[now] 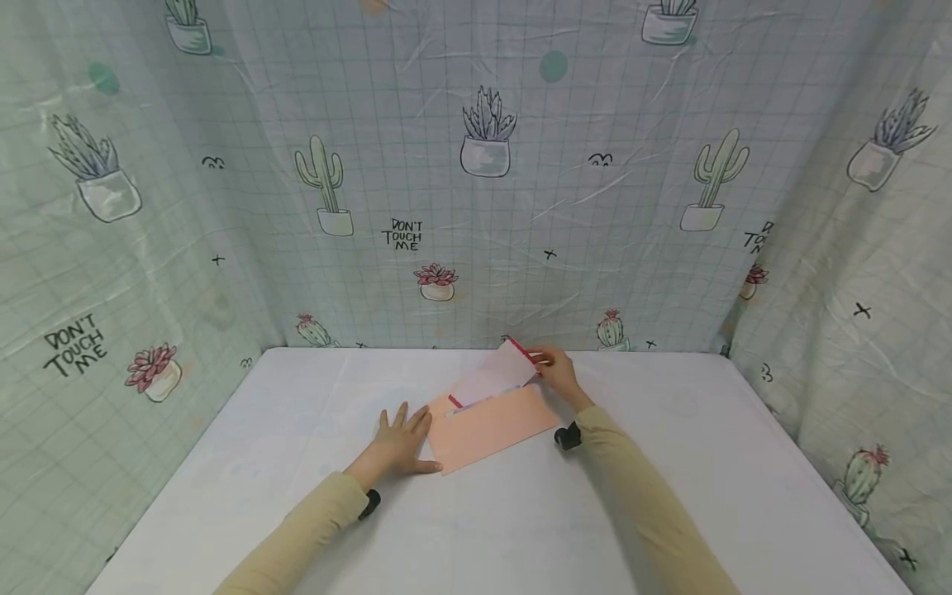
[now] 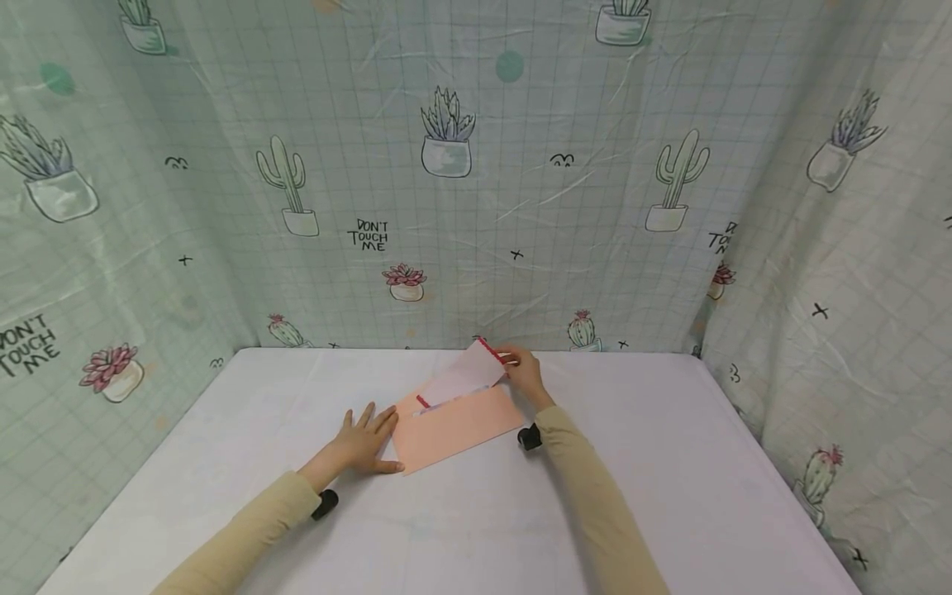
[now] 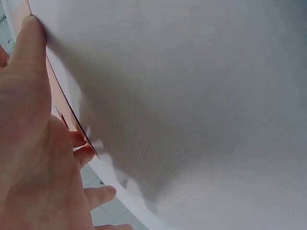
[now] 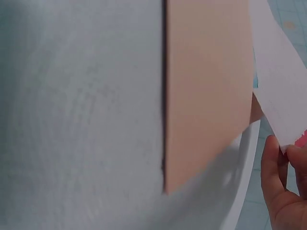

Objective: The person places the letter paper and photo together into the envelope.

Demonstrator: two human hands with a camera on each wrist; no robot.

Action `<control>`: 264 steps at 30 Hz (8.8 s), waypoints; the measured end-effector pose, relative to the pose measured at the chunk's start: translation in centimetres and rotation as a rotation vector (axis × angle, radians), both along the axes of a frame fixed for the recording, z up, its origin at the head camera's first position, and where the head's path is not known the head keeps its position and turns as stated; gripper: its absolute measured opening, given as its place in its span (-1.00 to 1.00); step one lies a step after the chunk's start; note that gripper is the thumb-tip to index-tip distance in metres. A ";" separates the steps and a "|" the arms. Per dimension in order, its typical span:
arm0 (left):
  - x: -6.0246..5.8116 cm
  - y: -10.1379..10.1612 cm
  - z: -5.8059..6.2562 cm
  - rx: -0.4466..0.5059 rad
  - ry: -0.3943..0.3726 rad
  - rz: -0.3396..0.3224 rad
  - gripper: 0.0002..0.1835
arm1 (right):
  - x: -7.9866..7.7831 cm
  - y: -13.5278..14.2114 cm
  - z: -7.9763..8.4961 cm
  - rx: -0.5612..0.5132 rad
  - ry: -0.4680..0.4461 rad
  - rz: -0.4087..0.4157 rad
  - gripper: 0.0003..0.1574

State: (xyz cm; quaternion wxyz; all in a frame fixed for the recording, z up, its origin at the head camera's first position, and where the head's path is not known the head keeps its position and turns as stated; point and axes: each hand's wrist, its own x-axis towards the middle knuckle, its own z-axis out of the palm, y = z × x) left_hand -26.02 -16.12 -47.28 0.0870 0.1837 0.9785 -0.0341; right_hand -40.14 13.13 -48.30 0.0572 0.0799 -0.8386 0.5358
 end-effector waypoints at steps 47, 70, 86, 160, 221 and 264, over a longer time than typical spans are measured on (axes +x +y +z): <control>0.4 0.2 0.5 0.004 0.028 -0.012 -0.01 | 0.5 -1.7 0.2 0.258 -0.107 0.176 -0.61; 0.3 0.1 0.2 0.003 0.014 0.000 0.01 | 0.0 -2.3 0.8 0.393 -0.085 0.097 -0.76; 0.3 0.2 0.3 0.000 0.014 0.006 0.01 | -0.3 -0.7 0.7 0.437 -0.209 0.128 -0.67; 0.1 0.4 0.4 -0.008 -0.002 0.008 0.01 | 4.8 -8.0 -0.1 1.107 0.515 0.351 -0.53; -0.1 0.2 0.1 -0.003 -0.010 0.020 0.02 | 6.4 -6.6 -0.2 1.223 0.527 0.399 -0.51; 0.3 0.2 0.7 0.021 -0.002 0.016 0.00 | 6.7 -6.4 0.5 1.207 0.518 0.400 -0.59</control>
